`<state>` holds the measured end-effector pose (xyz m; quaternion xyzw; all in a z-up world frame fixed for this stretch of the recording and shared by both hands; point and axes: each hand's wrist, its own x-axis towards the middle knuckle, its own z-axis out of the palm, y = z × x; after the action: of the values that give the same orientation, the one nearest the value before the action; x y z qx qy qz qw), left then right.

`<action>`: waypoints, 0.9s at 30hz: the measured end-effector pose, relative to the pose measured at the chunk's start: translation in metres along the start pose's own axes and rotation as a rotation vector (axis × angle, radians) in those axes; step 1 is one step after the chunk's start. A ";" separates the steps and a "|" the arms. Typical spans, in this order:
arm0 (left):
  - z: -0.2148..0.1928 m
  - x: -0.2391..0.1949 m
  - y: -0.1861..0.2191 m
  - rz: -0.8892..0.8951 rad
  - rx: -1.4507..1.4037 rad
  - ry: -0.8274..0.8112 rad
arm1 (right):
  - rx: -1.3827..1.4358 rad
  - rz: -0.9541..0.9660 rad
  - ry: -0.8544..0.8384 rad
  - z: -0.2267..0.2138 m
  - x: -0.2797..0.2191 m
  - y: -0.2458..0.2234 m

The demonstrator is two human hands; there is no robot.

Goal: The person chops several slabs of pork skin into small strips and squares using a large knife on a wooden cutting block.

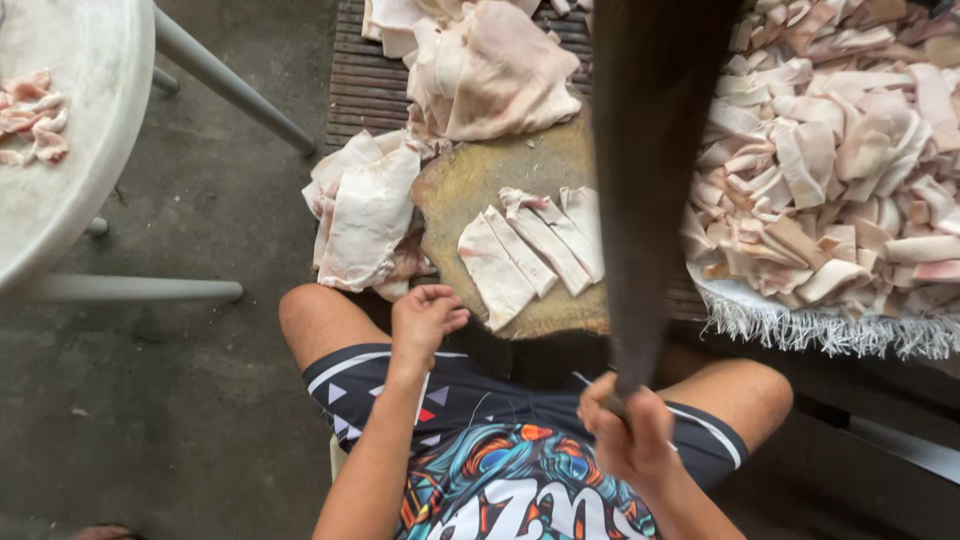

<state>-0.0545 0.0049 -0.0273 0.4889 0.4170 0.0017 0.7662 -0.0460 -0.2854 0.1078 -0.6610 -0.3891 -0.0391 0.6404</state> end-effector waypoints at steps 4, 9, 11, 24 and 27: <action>-0.026 -0.001 0.006 0.074 -0.006 0.114 | -0.371 0.436 -0.173 0.025 -0.016 0.040; -0.012 0.001 -0.006 0.040 0.034 0.000 | 0.218 1.132 -0.143 0.020 -0.051 0.051; 0.011 0.023 0.006 0.120 0.067 -0.062 | 0.130 1.055 -0.091 0.012 -0.044 0.067; 0.174 0.028 0.045 0.712 1.227 -0.493 | 0.229 0.745 0.479 -0.069 -0.088 0.070; 0.197 0.036 0.064 0.842 2.186 -0.501 | 0.310 0.705 0.556 -0.073 -0.096 0.080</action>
<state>0.1206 -0.0942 0.0319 0.9662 -0.1557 -0.1980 -0.0555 -0.0348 -0.3835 0.0029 -0.6140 0.0440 0.0637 0.7855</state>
